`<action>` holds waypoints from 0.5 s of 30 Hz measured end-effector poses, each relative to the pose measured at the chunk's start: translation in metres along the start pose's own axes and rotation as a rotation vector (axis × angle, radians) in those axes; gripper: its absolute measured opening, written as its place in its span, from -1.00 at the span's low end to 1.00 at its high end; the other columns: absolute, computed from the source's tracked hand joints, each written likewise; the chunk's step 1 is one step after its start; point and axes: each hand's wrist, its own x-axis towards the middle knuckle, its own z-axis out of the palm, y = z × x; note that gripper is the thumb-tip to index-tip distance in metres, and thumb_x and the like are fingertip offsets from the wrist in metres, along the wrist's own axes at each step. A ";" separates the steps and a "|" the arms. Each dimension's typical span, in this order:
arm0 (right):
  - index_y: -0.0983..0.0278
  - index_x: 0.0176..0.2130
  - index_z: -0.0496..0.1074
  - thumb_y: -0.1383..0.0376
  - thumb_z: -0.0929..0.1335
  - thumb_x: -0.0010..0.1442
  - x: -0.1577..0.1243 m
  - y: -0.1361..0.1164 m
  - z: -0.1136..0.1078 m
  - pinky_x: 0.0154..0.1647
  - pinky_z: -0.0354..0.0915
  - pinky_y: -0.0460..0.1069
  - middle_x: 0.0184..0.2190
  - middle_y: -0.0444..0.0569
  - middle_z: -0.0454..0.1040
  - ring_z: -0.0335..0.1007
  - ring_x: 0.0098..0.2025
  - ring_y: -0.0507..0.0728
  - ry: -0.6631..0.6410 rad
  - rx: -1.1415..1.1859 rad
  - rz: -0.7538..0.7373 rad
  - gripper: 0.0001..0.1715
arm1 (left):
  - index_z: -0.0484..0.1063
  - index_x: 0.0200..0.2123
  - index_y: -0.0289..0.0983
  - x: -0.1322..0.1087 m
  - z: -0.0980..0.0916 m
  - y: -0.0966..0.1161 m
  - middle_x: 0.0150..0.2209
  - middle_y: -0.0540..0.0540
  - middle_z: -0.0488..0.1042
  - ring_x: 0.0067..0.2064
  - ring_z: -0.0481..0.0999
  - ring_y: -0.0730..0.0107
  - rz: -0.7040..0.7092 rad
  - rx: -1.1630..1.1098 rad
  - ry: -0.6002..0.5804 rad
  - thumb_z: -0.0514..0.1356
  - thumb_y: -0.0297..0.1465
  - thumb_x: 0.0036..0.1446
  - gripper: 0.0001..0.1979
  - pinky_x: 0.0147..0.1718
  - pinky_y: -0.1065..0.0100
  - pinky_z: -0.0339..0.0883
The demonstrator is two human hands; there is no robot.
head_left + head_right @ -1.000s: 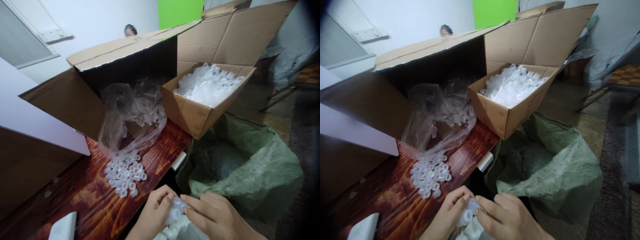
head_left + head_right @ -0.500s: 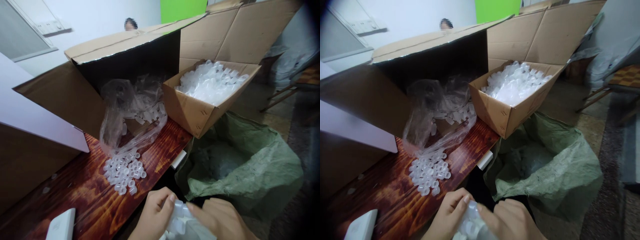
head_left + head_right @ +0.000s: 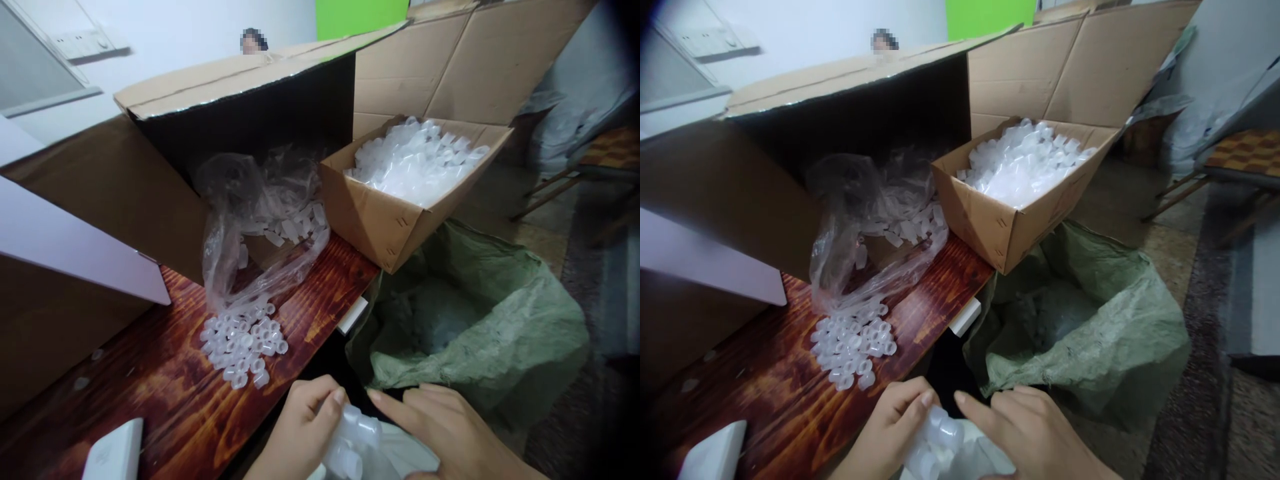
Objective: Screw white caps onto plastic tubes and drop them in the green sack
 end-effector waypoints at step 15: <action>0.28 -0.27 0.34 0.22 0.05 0.45 0.014 -0.027 0.016 -0.43 0.32 0.00 -0.54 -0.10 0.44 0.43 -0.50 0.08 0.127 0.097 0.151 -0.58 | 0.36 -0.49 -0.35 0.002 0.021 -0.008 -0.60 0.01 0.18 -0.54 0.13 0.53 -0.094 -0.154 0.022 -0.07 0.20 0.16 -0.30 -0.56 0.46 -0.04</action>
